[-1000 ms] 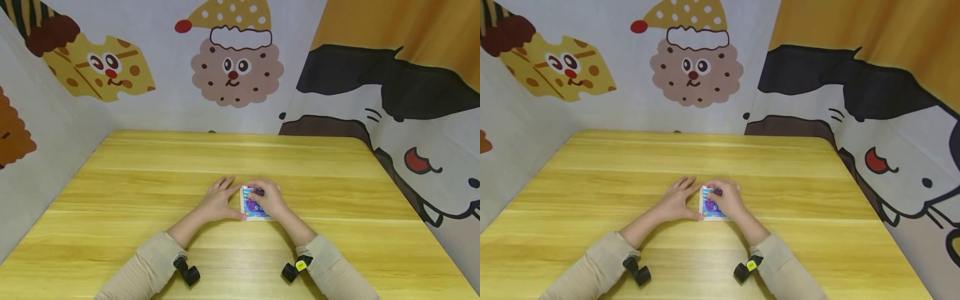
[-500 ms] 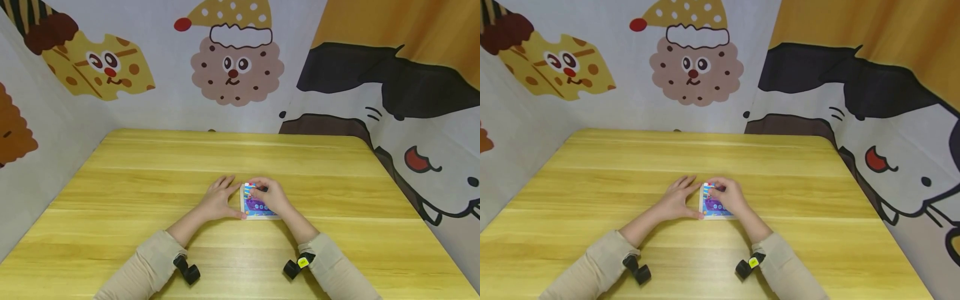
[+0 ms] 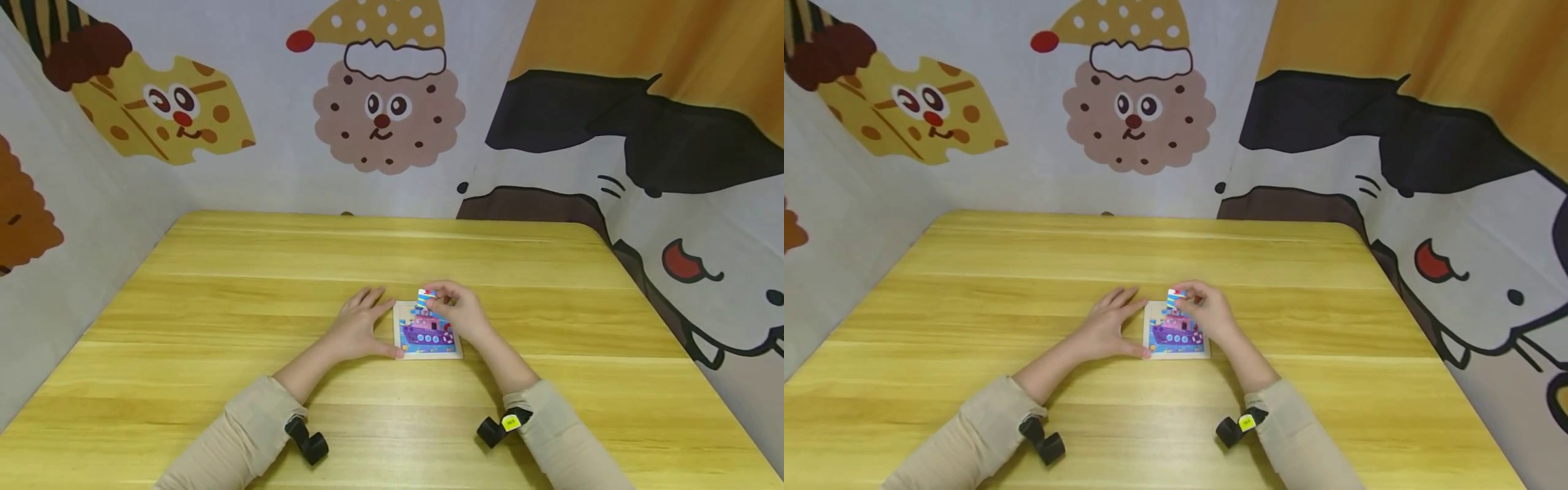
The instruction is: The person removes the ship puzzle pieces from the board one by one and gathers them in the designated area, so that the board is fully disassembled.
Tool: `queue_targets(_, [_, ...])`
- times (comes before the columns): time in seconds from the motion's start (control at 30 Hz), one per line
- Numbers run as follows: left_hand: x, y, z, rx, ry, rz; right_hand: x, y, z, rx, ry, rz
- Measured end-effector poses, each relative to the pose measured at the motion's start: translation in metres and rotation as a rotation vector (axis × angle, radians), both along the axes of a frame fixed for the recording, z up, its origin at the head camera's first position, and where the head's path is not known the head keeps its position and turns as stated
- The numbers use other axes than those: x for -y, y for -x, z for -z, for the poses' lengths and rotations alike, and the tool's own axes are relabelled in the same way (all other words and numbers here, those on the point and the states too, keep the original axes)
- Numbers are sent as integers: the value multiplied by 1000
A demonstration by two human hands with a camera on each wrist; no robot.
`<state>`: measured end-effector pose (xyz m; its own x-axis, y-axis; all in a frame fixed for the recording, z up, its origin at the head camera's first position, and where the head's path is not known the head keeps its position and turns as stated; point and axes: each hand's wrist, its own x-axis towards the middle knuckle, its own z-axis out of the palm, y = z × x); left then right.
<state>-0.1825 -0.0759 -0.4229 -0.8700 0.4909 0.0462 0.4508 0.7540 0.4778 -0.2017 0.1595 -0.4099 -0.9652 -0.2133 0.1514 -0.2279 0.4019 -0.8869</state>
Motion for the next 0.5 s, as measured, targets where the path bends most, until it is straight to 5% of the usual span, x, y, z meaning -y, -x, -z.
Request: queue_targets(0.5, [1,0,2,-15,-3,6,-39,1,-11,-31,-21,23])
